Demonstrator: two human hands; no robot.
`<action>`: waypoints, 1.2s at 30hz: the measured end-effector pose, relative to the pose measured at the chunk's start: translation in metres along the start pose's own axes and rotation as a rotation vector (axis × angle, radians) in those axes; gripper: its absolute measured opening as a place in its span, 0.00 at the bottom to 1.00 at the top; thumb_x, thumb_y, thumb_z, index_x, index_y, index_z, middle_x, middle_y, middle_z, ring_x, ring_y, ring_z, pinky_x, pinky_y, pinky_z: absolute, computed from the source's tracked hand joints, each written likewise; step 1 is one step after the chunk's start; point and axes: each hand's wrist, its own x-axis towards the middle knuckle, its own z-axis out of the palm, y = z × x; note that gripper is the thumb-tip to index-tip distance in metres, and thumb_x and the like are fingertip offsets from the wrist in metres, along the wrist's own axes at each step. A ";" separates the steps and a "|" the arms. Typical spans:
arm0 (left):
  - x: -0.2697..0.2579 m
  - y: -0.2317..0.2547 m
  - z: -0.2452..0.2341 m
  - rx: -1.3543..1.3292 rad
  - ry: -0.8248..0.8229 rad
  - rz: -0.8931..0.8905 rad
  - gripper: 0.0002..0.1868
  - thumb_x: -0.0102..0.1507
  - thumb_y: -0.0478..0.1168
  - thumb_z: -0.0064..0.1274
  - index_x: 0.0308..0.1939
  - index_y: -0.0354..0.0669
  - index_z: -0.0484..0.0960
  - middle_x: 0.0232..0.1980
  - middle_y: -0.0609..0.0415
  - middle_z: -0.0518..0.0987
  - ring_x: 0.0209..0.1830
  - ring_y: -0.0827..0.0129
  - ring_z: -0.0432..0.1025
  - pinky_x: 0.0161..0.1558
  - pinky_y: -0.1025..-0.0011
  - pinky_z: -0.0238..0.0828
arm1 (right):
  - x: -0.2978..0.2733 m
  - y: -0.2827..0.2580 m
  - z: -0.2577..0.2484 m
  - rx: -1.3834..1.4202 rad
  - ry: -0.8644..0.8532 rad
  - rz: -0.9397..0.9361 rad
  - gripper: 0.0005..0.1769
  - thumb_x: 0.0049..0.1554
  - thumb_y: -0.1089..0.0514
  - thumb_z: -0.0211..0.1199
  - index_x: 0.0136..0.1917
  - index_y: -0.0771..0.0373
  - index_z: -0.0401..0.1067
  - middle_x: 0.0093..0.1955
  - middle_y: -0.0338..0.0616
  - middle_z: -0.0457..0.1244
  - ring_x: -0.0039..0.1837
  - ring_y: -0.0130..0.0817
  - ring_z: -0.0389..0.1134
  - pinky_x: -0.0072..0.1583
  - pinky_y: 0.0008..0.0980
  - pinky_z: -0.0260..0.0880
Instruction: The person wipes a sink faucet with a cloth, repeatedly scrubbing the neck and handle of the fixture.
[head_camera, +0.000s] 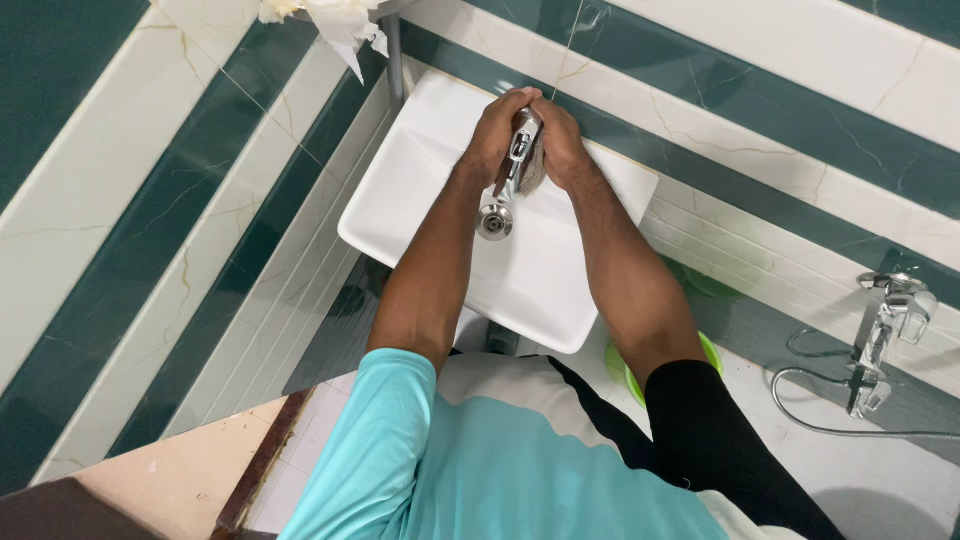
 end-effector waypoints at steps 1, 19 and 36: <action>0.000 0.003 0.001 -0.040 -0.001 0.001 0.29 0.68 0.58 0.43 0.58 0.38 0.78 0.48 0.49 0.78 0.48 0.65 0.74 0.53 0.64 0.73 | -0.002 -0.003 0.002 0.002 -0.002 0.003 0.21 0.66 0.47 0.50 0.59 0.65 0.71 0.53 0.43 0.66 0.56 0.32 0.67 0.61 0.38 0.68; 0.001 -0.023 -0.012 -0.087 -0.078 0.021 0.39 0.71 0.65 0.32 0.69 0.34 0.70 0.61 0.47 0.78 0.59 0.66 0.74 0.61 0.70 0.71 | -0.007 0.027 0.002 -0.129 0.145 -0.138 0.36 0.67 0.30 0.40 0.62 0.64 0.69 0.53 0.41 0.67 0.55 0.25 0.69 0.59 0.26 0.71; 0.001 -0.011 -0.006 -0.190 -0.211 0.051 0.35 0.75 0.62 0.32 0.55 0.32 0.80 0.43 0.50 0.80 0.41 0.70 0.75 0.47 0.70 0.75 | -0.076 -0.017 0.074 0.350 0.576 -0.649 0.26 0.72 0.44 0.44 0.49 0.69 0.66 0.49 0.59 0.68 0.50 0.44 0.73 0.54 0.41 0.78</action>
